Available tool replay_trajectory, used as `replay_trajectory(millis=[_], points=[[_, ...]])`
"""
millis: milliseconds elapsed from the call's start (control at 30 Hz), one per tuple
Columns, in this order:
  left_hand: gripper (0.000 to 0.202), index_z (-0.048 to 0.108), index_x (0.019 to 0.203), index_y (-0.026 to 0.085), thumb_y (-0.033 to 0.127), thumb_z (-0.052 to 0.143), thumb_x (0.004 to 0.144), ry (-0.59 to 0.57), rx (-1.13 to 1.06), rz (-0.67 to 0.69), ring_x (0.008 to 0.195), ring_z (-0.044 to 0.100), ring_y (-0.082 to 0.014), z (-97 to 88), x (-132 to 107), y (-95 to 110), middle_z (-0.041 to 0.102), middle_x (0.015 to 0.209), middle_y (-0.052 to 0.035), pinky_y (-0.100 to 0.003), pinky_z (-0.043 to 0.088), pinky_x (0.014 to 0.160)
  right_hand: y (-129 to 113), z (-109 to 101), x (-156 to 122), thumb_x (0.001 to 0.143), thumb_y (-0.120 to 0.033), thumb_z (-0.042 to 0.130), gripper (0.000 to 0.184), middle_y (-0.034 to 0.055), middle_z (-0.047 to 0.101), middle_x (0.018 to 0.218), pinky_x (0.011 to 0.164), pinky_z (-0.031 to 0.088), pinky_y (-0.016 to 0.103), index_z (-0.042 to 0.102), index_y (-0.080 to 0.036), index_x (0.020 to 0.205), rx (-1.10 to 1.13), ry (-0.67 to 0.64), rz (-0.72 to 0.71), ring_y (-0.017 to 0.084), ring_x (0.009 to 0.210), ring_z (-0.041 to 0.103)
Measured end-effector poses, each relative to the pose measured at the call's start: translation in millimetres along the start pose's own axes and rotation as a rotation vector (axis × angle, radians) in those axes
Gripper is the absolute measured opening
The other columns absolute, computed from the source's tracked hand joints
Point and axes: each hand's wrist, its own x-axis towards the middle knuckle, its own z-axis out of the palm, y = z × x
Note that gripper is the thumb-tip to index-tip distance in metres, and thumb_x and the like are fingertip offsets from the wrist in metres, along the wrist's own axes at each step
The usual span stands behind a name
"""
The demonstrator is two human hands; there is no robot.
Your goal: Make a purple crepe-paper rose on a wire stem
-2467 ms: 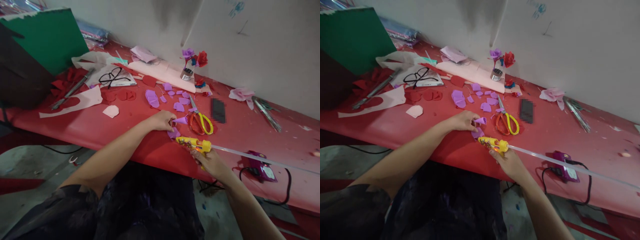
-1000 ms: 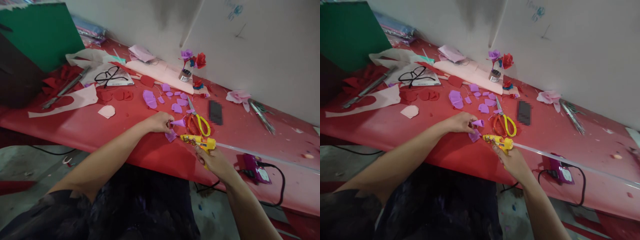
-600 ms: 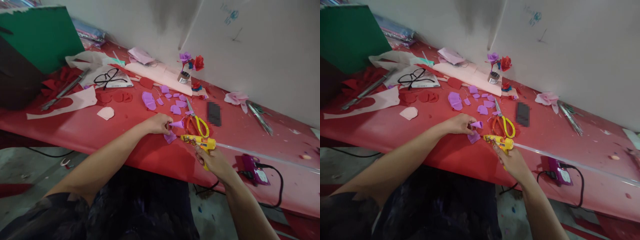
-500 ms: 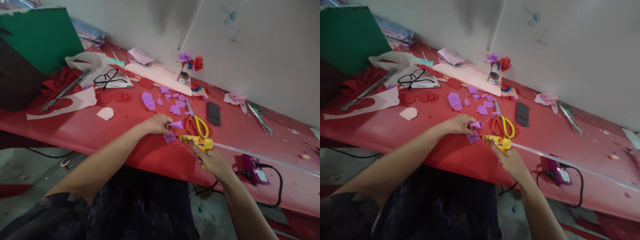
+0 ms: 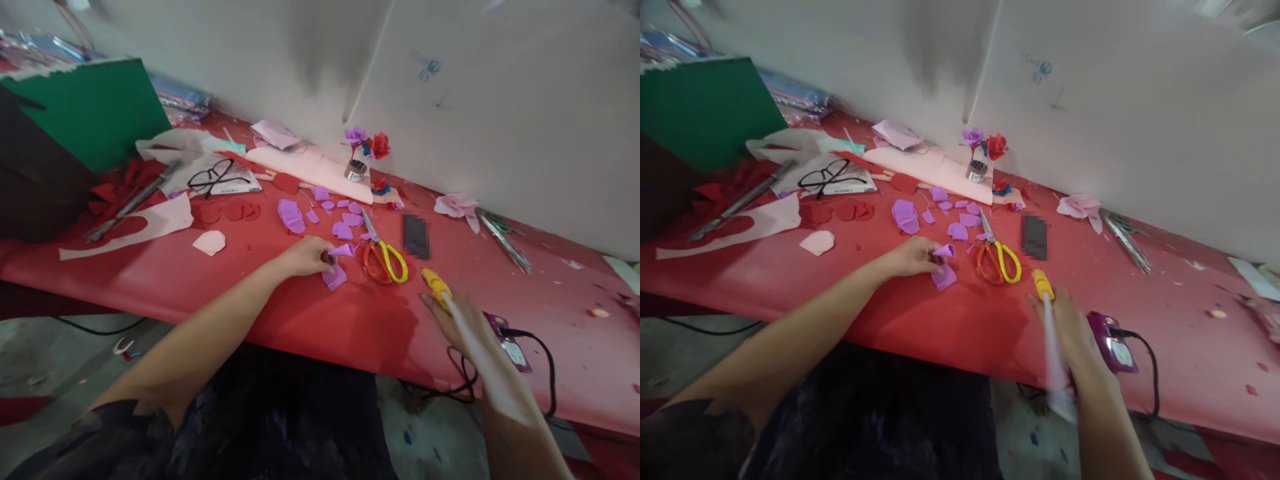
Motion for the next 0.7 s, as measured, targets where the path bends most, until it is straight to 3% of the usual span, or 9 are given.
replay_trajectory(millis=[133, 233, 300, 367, 400, 533, 700], points=[[0.010, 0.071, 0.076, 0.014, 0.016, 0.063, 0.069, 0.091, -0.081, -0.016, 0.070, 0.063, -0.0141, -3.1, 1.0, -0.1, 0.071, 0.074, -0.0039, -0.025, 0.046, 0.067, 9.5, -0.3, 17.9, 0.085, -0.039, 0.049, 0.041, 0.0273, 0.060, 0.106, 0.077, 0.047, 0.047, 0.057, -0.006, 0.108, -0.368, -0.012, 0.158, 0.039, 0.097, 0.062], [0.014, 0.070, 0.080, 0.013, 0.019, 0.066, 0.068, 0.118, -0.107, 0.006, 0.072, 0.063, -0.0155, -8.2, 2.6, 6.8, 0.071, 0.077, -0.0040, -0.026, 0.047, 0.068, -13.0, -4.9, 19.8, 0.081, -0.033, 0.054, 0.037, 0.0269, 0.059, 0.113, 0.083, 0.044, 0.056, 0.062, -0.011, 0.109, -0.421, 0.100, 0.135, 0.044, 0.106, 0.057], [0.019, 0.068, 0.084, 0.015, 0.019, 0.068, 0.066, 0.138, -0.049, 0.041, 0.072, 0.062, -0.0153, -10.7, 4.6, 16.0, 0.070, 0.078, -0.0014, -0.025, 0.047, 0.067, -45.3, -9.1, 19.0, 0.080, -0.033, 0.055, 0.041, 0.0222, 0.058, 0.123, 0.090, 0.042, 0.055, 0.061, -0.014, 0.117, -0.245, 0.218, -0.075, 0.040, 0.112, 0.055], [0.023, 0.065, 0.087, 0.016, 0.019, 0.069, 0.064, 0.158, 0.027, 0.074, 0.072, 0.061, -0.0147, -10.8, 7.2, 26.4, 0.068, 0.077, 0.0010, -0.024, 0.045, 0.066, -84.9, -12.6, 20.5, 0.082, -0.040, 0.056, 0.043, 0.0140, 0.062, 0.123, 0.097, 0.041, 0.046, 0.061, -0.019, 0.119, 0.062, 0.125, -0.404, 0.031, 0.115, 0.055], [0.025, 0.063, 0.088, 0.017, 0.018, 0.069, 0.064, 0.167, 0.052, 0.088, 0.071, 0.061, -0.0145, -9.9, 8.6, 30.8, 0.067, 0.077, 0.0016, -0.024, 0.045, 0.065, -104.1, -13.9, 22.6, 0.081, -0.045, 0.058, 0.044, 0.0109, 0.064, 0.122, 0.097, 0.041, 0.043, 0.063, -0.021, 0.118, 0.167, 0.038, -0.479, 0.029, 0.113, 0.057], [0.030, 0.056, 0.096, 0.019, 0.018, 0.067, 0.068, 0.177, 0.014, 0.117, 0.070, 0.062, -0.0156, -4.6, 13.7, 36.7, 0.066, 0.076, 0.0003, -0.025, 0.045, 0.061, -152.6, -14.7, 38.2, 0.078, -0.044, 0.064, 0.025, 0.0036, 0.074, 0.085, 0.071, 0.047, 0.030, 0.073, -0.026, 0.093, 0.303, -0.198, -0.420, 0.023, 0.081, 0.066], [0.032, 0.054, 0.094, 0.020, 0.018, 0.068, 0.066, 0.182, -0.130, 0.097, 0.065, 0.058, -0.0128, -1.4, 16.7, 30.9, 0.061, 0.073, 0.0029, -0.023, 0.043, 0.060, -149.1, -1.7, 56.5, 0.079, -0.037, 0.061, 0.019, 0.0011, 0.073, 0.077, 0.066, 0.042, 0.027, 0.074, -0.023, 0.079, 0.456, -0.262, -0.415, 0.019, 0.074, 0.065]])
